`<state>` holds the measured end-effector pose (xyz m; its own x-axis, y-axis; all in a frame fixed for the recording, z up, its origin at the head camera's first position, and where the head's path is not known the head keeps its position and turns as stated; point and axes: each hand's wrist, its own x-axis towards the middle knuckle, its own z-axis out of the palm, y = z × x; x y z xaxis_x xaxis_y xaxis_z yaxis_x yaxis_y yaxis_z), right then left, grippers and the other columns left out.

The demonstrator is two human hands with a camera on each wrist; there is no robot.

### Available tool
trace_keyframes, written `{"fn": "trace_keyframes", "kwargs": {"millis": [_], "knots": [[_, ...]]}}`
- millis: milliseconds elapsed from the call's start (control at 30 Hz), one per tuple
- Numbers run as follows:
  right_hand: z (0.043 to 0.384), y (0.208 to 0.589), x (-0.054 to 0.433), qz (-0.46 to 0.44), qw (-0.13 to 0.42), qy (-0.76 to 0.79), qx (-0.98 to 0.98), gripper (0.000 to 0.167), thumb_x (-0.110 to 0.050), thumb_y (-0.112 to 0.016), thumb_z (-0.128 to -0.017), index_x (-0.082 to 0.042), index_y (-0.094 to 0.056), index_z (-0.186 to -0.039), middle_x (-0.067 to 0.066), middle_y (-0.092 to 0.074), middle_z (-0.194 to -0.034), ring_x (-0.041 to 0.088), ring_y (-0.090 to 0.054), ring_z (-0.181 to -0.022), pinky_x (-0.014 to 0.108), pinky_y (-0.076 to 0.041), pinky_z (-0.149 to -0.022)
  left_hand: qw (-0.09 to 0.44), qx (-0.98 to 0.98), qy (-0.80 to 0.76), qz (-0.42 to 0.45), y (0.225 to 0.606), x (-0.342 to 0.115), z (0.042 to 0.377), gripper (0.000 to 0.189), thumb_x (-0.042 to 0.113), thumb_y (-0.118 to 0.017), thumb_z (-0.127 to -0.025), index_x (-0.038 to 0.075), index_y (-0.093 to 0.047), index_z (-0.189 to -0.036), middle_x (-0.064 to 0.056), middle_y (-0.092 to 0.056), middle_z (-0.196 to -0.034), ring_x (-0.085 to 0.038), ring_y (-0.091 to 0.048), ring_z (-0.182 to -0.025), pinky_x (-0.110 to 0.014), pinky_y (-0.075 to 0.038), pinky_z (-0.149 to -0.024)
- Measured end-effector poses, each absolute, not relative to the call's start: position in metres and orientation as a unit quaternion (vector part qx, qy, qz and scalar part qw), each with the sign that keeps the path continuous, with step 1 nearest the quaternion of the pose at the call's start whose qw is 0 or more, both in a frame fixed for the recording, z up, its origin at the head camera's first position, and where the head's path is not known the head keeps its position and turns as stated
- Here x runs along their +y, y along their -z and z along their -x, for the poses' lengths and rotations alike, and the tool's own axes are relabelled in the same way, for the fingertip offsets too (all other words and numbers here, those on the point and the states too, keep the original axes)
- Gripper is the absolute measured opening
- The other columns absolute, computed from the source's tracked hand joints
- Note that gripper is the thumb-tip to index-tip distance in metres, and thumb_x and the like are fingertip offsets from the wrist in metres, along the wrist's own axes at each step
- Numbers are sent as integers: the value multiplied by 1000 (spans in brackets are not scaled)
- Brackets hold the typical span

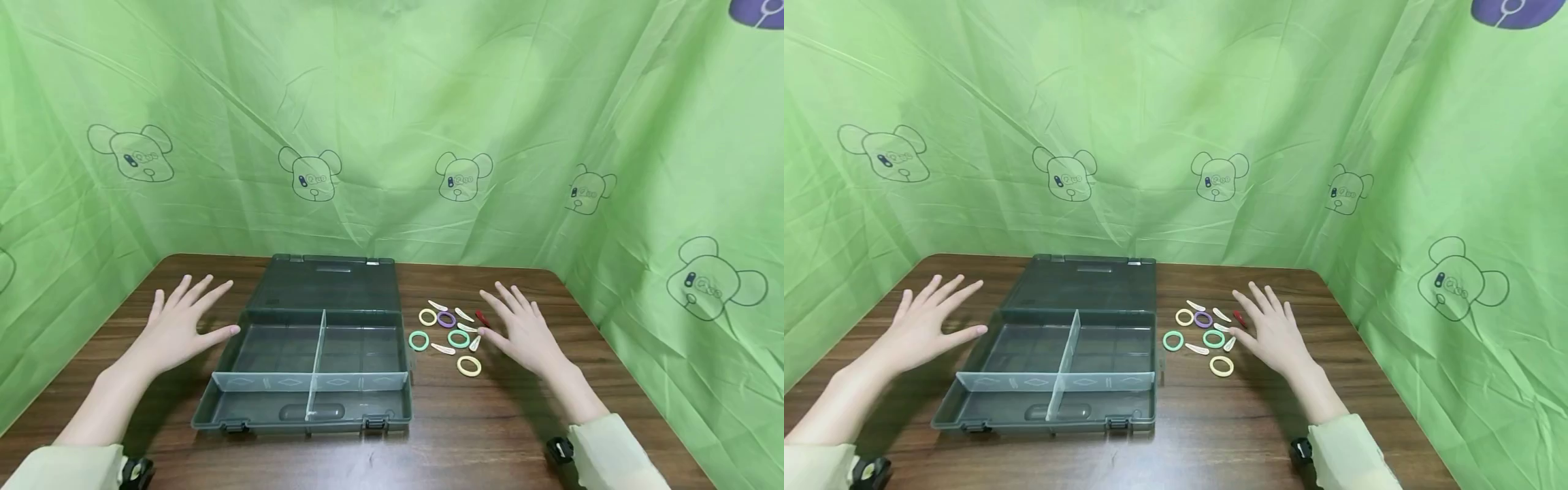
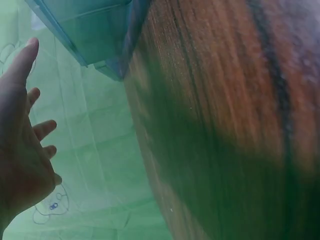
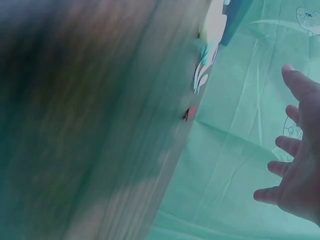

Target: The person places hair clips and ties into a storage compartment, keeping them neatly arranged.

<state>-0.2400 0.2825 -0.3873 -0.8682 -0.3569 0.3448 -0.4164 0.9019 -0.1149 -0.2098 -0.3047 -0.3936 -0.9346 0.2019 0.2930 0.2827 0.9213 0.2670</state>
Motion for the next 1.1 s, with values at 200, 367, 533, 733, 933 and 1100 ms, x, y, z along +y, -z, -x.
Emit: {"fn": "trace_keyframes", "kwargs": {"millis": [200, 367, 533, 733, 933, 1100], "knots": [[249, 384, 268, -228, 138, -129, -955, 71, -43, -68, -84, -26, -36, -146, 11, -27, -154, 42, -21, -139, 70, -20, -100, 104, -964, 203, 140, 399, -307, 220, 83, 54, -64, -83, 31, -20, -151, -21, -22, -153, -44, -3, -141, -67, 12, -103], [259, 388, 256, -267, 122, -155, -943, 70, -36, -68, -86, -22, -36, -146, 14, -30, -152, 42, -22, -138, 63, -21, -106, 85, -950, 249, 169, 404, -309, 229, 82, 46, -65, -85, 28, -21, -151, -23, -27, -151, -48, -8, -139, -72, 1, -101], [266, 393, 242, -295, 105, -177, -933, 69, -32, -69, -86, -18, -37, -146, 13, -35, -149, 41, -25, -138, 57, -20, -109, 34, -937, 300, 179, 406, -312, 236, 82, 43, -66, -86, 29, -18, -152, -21, -25, -152, -46, -4, -140, -72, -6, -100], [276, 397, 219, -324, 67, -204, -921, 69, -29, -72, -84, -17, -40, -144, 8, -45, -143, 35, -34, -134, 52, -28, -107, -42, -916, 360, 174, 411, -314, 240, 82, 40, -65, -88, 28, -15, -152, -20, -22, -153, -48, -13, -138, -71, -19, -95], [287, 403, 202, -360, 27, -215, -908, 64, -21, -73, -83, -14, -46, -140, 9, -55, -129, 26, -51, -115, 43, -40, -97, -103, -890, 403, 187, 418, -316, 242, 75, 33, -61, -92, 30, -15, -151, -22, -26, -150, -48, -19, -136, -71, -24, -94], [294, 407, 197, -398, 11, -210, -893, 56, -18, -75, -81, -11, -54, -133, 7, -57, -131, 28, -49, -124, 43, -40, -100, -113, -887, 402, 197, 421, -320, 244, 72, 28, -59, -94, 27, -16, -152, -24, -28, -149, -48, -23, -134, -69, -28, -94]]}}
